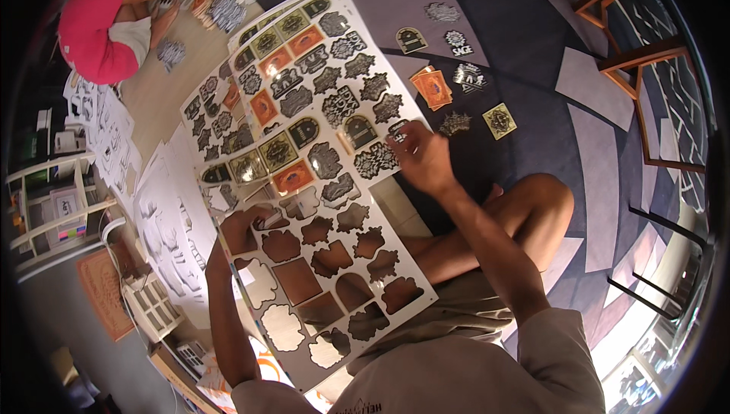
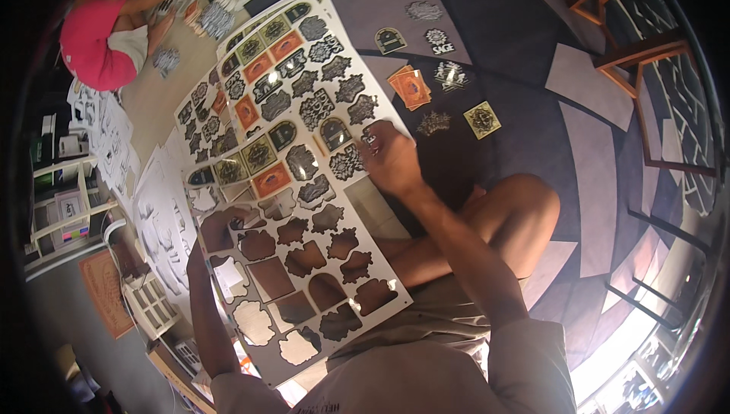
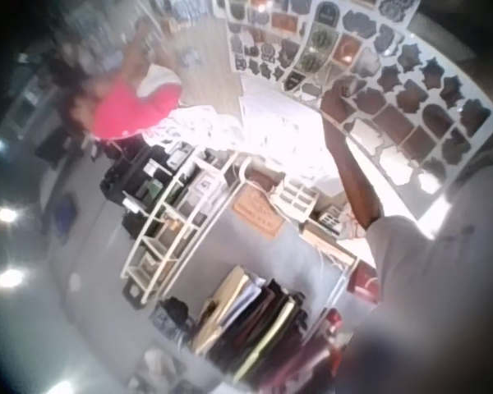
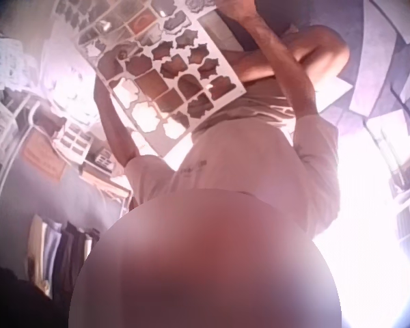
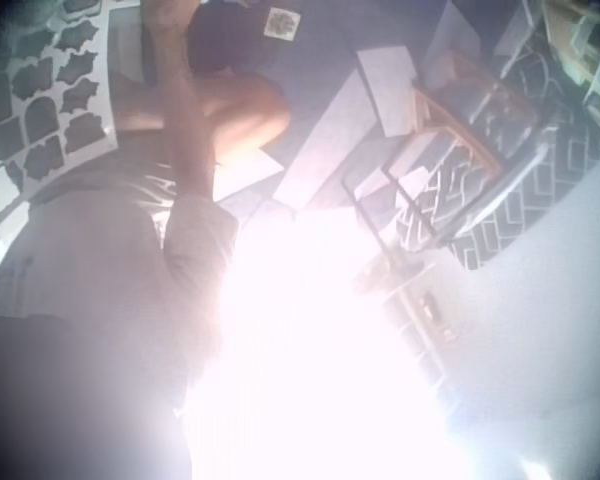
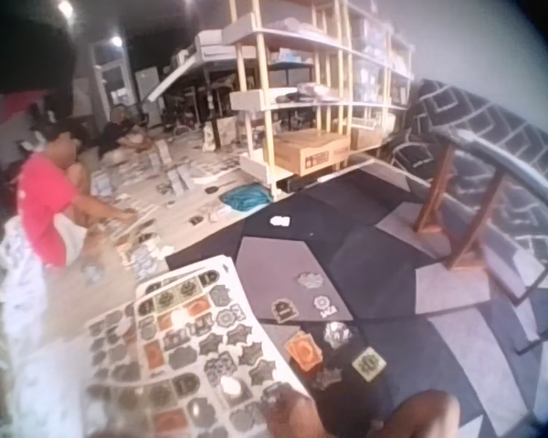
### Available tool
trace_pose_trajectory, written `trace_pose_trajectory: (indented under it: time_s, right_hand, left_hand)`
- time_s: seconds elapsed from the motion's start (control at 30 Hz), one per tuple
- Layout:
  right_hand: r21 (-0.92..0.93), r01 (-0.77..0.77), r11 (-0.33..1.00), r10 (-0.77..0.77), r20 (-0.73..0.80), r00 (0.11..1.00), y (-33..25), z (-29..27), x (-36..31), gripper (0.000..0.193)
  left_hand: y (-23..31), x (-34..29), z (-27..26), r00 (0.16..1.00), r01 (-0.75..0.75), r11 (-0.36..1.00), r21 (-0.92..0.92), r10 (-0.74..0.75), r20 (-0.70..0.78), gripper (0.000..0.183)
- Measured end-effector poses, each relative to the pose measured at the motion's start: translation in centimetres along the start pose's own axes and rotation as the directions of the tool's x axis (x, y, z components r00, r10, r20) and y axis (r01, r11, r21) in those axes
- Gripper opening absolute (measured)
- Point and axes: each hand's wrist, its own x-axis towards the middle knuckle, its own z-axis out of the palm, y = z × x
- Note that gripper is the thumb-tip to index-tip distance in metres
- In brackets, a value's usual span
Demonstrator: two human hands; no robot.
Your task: The person sits on the floor and peels individual stickers from a large sheet, placing them on the floor beside them. Another person is visible in the background also working with sticker sheets.
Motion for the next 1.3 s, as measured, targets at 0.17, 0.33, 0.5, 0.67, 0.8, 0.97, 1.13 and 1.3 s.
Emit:
trace_pose_trajectory:
  time_s: [0.17, 0.33, 0.5, 0.67, 0.8, 0.97, 1.13, 1.3]
  right_hand:
    - [-0.426, -0.09, 0.9, 0.275, 0.395, 0.877, -1.5, 2.6, -5.7, 0.052]
    - [-0.115, -0.136, 0.984, 0.176, 0.529, 0.83, 0.6, 3.7, -7.2, 0.045]
    - [0.113, -0.274, 0.955, 0.197, 0.451, 0.871, 2.4, 2.4, -5.2, 0.041]
    - [0.039, -0.271, 0.962, 0.192, 0.61, 0.769, 1.5, 3.5, -5.7, 0.033]
    - [0.222, -0.349, 0.91, 0.068, 0.752, 0.656, -0.2, 5.3, -8.1, 0.027]
    - [0.311, -0.267, 0.912, -0.018, 0.681, 0.732, -1.7, 3.4, -8.0, 0.018]
    - [0.469, -0.315, 0.825, -0.017, 0.577, 0.816, -1.8, -1.4, -7.3, 0.015]
    - [0.366, -0.264, 0.892, 0.042, 0.515, 0.856, 0.7, -5.2, -5.9, 0.016]
  left_hand:
    - [1.0, -0.6, 0.7, 0.998, -0.048, 0.943, -0.328, 0.03, -0.06, 0.044]
    - [-0.2, -3.8, 0.2, 0.99, 0.116, 0.829, -0.547, -0.048, 0.136, 0.045]
    - [-2.7, -9.7, -2.1, 0.861, 0.495, 0.672, -0.551, -0.291, 0.418, 0.046]
    - [-2.8, -11.8, -0.4, 0.956, 0.295, 0.767, -0.57, -0.241, 0.17, 0.048]
    - [-1.8, -10.4, 1.1, 0.977, 0.114, 0.883, -0.456, -0.182, -0.109, 0.048]
    - [1.2, -10.2, 0.7, 0.938, 0.195, 0.89, -0.411, -0.292, -0.187, 0.057]
    - [2.9, -8.8, 1.1, 0.942, 0.019, 0.869, -0.494, -0.182, -0.284, 0.054]
    - [1.4, -7.5, 3.8, 0.985, 0.015, 0.685, -0.729, -0.137, -0.108, 0.04]
